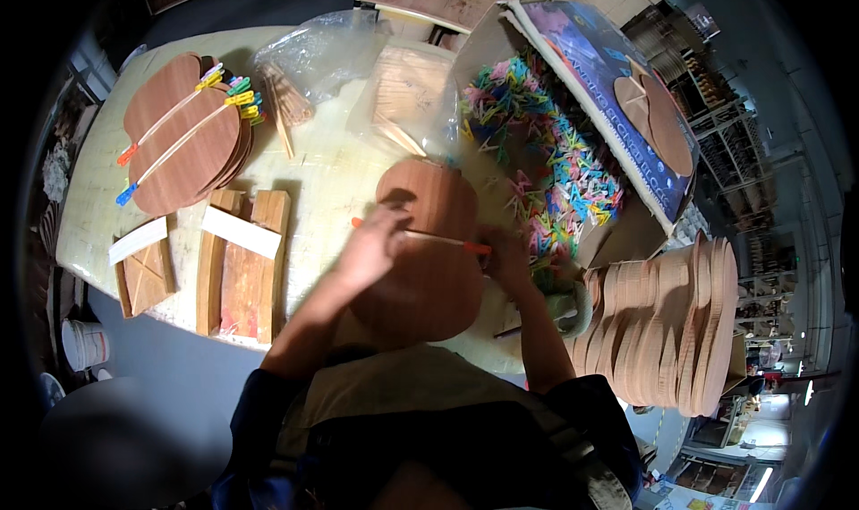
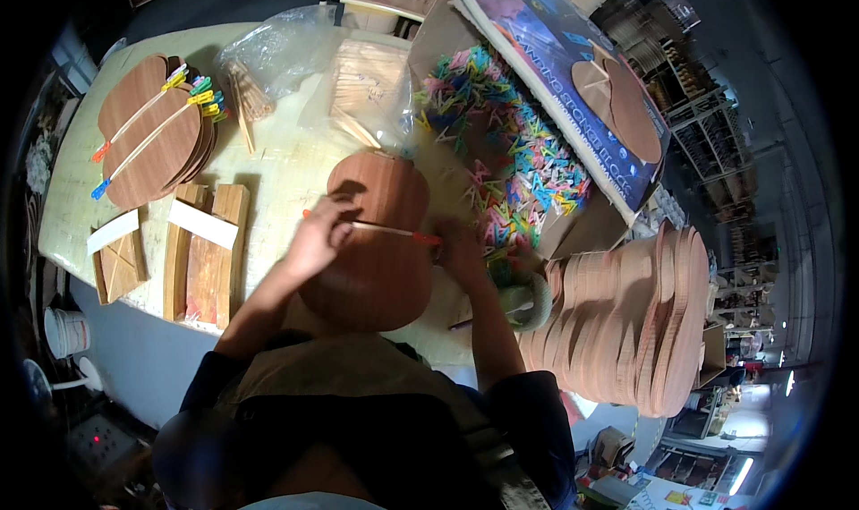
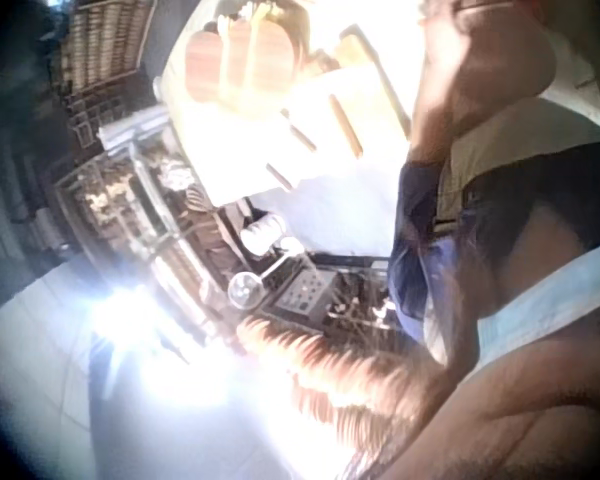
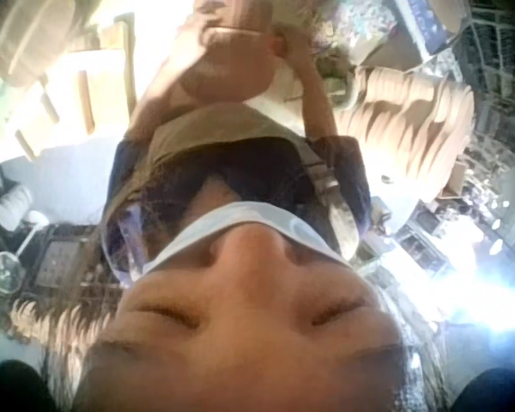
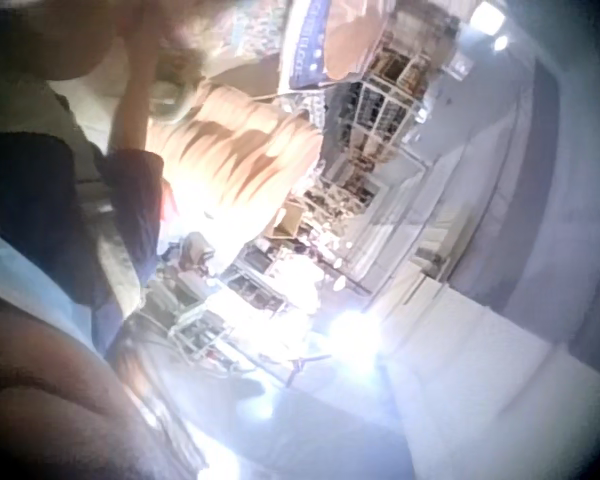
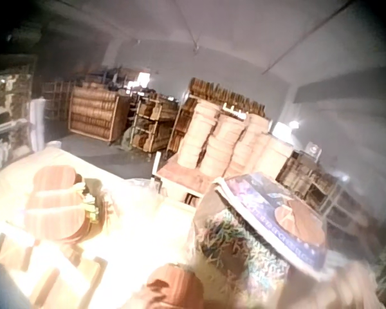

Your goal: The person assembles craft kits by placing a wooden stick onto a circular wooden base and securing it with a colorful plastic clip. The person repeatedly picks up a base, aligns the stick, and fastens the clip, then stacks the finished units on the table.

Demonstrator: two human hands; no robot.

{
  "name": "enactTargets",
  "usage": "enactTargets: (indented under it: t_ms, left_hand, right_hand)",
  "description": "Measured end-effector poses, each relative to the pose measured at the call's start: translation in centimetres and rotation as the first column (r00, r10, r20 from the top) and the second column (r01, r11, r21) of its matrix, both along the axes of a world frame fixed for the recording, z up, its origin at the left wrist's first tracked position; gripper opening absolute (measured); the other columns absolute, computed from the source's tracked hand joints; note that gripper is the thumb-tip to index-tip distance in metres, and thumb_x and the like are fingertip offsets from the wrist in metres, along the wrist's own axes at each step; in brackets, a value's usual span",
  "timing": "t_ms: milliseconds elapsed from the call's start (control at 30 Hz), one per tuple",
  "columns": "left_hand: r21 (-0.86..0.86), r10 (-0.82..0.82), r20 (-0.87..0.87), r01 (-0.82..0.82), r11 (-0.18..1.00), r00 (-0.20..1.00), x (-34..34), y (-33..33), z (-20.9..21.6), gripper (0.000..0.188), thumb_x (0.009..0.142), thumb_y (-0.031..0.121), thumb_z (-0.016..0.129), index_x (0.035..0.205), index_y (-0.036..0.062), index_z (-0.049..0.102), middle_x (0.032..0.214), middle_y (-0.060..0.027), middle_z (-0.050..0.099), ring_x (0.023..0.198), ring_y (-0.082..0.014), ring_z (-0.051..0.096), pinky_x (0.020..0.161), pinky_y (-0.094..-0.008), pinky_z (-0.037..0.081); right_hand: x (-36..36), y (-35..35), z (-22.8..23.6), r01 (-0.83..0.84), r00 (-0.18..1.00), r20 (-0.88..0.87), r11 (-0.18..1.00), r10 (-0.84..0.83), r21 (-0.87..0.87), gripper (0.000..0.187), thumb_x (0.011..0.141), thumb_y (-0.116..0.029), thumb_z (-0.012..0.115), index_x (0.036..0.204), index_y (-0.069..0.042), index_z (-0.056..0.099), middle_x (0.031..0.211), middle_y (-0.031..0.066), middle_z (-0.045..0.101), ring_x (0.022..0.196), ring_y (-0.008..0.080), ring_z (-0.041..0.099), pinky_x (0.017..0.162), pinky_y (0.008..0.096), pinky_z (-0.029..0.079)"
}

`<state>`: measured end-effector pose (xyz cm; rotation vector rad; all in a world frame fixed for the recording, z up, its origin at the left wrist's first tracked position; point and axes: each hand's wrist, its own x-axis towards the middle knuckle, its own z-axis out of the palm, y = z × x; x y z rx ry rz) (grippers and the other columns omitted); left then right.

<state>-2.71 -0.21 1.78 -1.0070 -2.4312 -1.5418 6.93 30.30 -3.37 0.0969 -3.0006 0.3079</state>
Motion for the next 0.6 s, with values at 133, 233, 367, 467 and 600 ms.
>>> enactTargets:
  t_ms: [133,233,367,467,600]
  left_hand:
    - [0.069,0.403,-0.047,-0.4,0.914,0.914,0.9,-10.9,0.9,0.024,0.082,-0.001,0.06,0.106,-0.0007,0.057,0.109,-0.0176,0.059,0.102,-0.0309,0.058,0.087,-0.0365,0.047]
    - [0.286,0.652,0.268,-0.705,0.649,0.709,0.5,-19.8,-1.2,0.02,0.087,0.001,0.056,0.108,-0.0014,0.056,0.108,-0.0112,0.06,0.098,-0.0183,0.058,0.085,-0.0292,0.047]
    - [0.484,0.844,0.438,-0.872,0.068,0.309,-2.1,-32.1,-6.6,0.022,0.089,0.002,0.054,0.111,0.001,0.053,0.098,-0.0043,0.058,0.084,-0.0114,0.054,0.077,-0.0239,0.045]
    - [0.423,0.799,0.598,-0.872,-0.248,0.063,-1.5,-39.3,-9.9,0.022,0.088,0.005,0.056,0.11,0.0009,0.052,0.092,-0.0049,0.056,0.074,-0.0115,0.054,0.068,-0.0232,0.046]
    - [0.267,0.527,0.848,-0.898,-0.349,0.048,-5.4,-41.9,-9.0,0.018,0.087,0.009,0.06,0.104,0.0025,0.055,0.081,-0.0049,0.059,0.063,-0.0136,0.054,0.058,-0.0245,0.047]
  right_hand:
    - [2.3,-0.1,-0.8,0.053,0.995,-0.093,0.977,-0.034,0.209,0.049,0.076,-0.023,0.063,0.123,-0.013,0.055,0.123,0.0102,0.052,0.116,0.0278,0.047,0.1,0.0498,0.029]
    - [1.6,-1.9,1.7,0.047,0.984,-0.174,0.997,-0.036,0.061,0.045,0.079,-0.02,0.056,0.124,-0.013,0.055,0.11,0.013,0.057,0.1,0.0282,0.054,0.087,0.0434,0.037]
    - [2.9,-3.7,5.1,0.125,0.978,-0.19,0.965,-0.081,0.231,0.032,0.081,-0.02,0.05,0.11,-0.011,0.061,0.095,0.0168,0.061,0.086,0.0323,0.058,0.072,0.0431,0.046]
    - [3.9,-2.9,6.6,0.135,0.985,-0.11,0.991,-0.133,0.004,0.026,0.08,-0.023,0.053,0.096,-0.004,0.059,0.092,0.0211,0.061,0.087,0.037,0.059,0.076,0.0451,0.047]
    - [5.0,-0.4,4.1,0.212,0.922,0.292,0.963,-0.254,0.166,0.017,0.077,-0.014,0.053,0.082,-0.001,0.062,0.076,0.0229,0.061,0.077,0.0401,0.06,0.072,0.0499,0.047]
